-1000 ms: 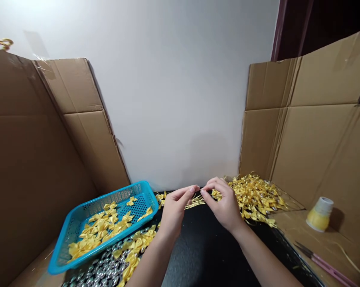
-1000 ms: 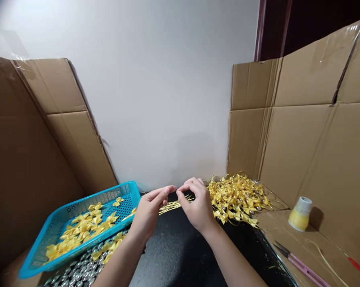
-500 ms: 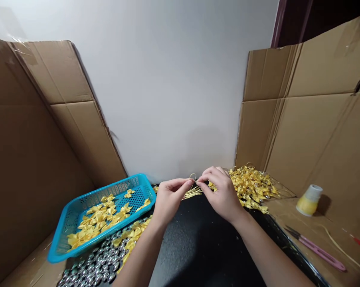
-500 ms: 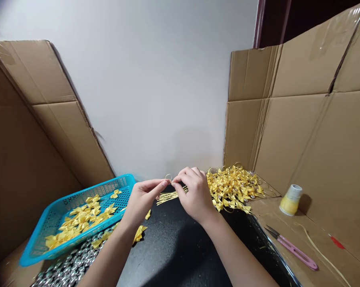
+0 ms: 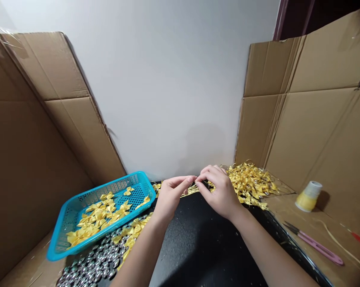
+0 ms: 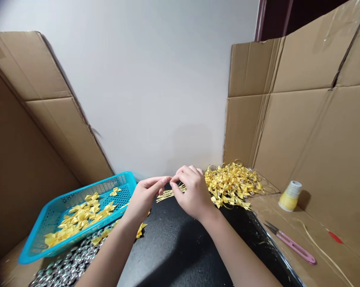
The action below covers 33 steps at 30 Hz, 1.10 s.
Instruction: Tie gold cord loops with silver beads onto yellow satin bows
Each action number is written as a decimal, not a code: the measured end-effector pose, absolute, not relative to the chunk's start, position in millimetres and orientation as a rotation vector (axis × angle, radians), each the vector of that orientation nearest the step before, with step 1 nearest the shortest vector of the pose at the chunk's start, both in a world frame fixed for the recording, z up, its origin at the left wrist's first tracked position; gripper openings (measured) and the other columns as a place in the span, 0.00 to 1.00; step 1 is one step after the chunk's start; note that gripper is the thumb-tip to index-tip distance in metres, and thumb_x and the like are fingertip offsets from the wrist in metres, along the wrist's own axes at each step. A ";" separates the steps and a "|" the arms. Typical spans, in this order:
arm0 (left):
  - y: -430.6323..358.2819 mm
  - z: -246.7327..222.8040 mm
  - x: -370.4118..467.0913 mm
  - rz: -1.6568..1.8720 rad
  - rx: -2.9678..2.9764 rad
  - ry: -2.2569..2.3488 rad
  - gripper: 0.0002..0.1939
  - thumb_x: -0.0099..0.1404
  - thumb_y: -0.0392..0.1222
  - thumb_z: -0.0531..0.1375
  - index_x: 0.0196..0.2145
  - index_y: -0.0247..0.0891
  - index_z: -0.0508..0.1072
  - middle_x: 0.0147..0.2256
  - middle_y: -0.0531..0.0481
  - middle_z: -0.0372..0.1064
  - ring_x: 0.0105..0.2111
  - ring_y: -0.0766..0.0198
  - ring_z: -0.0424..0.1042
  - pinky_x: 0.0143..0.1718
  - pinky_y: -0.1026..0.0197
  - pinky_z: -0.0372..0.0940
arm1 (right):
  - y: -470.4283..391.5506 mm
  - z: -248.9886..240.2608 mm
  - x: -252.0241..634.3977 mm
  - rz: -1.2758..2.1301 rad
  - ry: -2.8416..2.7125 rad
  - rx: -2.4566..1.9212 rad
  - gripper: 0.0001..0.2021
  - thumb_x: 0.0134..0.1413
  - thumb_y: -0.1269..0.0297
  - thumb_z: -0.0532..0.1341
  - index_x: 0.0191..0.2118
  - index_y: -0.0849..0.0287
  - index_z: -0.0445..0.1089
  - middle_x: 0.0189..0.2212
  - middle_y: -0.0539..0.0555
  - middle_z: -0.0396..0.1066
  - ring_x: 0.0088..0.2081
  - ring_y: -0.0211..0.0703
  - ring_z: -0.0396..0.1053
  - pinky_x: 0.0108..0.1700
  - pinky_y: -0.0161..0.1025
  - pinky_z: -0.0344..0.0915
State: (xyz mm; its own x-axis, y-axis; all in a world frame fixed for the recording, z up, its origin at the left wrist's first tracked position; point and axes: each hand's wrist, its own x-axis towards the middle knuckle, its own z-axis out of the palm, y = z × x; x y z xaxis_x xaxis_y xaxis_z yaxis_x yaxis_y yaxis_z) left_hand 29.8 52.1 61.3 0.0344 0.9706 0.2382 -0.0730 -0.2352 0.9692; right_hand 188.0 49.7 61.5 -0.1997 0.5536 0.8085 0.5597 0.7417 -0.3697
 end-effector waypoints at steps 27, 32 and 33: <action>52.3 63.4 24.7 1.213 1.606 0.904 0.10 0.58 0.45 0.62 0.24 0.37 0.72 0.23 0.51 0.67 0.27 0.64 0.65 0.35 0.63 0.61 | 60.7 59.4 192.8 0.675 -1.785 -0.788 0.04 0.55 0.65 0.62 0.32 0.58 0.72 0.30 0.50 0.71 0.34 0.39 0.68 0.38 0.38 0.65; 52.6 63.0 27.5 1.256 1.589 0.935 0.08 0.57 0.41 0.59 0.23 0.38 0.70 0.21 0.53 0.66 0.26 0.65 0.63 0.34 0.64 0.60 | 61.4 58.8 195.4 0.713 -1.841 -0.741 0.03 0.55 0.67 0.61 0.31 0.58 0.70 0.31 0.50 0.69 0.36 0.40 0.67 0.41 0.38 0.64; 52.2 63.3 28.3 1.265 1.583 0.940 0.08 0.57 0.41 0.59 0.22 0.38 0.70 0.21 0.53 0.65 0.26 0.65 0.63 0.33 0.64 0.59 | 61.3 58.7 195.5 0.712 -1.848 -0.742 0.03 0.55 0.68 0.61 0.30 0.58 0.69 0.32 0.50 0.68 0.37 0.40 0.67 0.42 0.38 0.64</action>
State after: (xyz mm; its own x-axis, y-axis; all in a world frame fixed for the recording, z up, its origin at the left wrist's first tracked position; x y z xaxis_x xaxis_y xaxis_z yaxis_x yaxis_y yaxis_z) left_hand 28.3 52.2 63.3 0.1962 0.9280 0.3167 0.0354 -0.3295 0.9435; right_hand 195.5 61.3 58.7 -0.3311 0.7535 0.5680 0.1777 0.6410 -0.7467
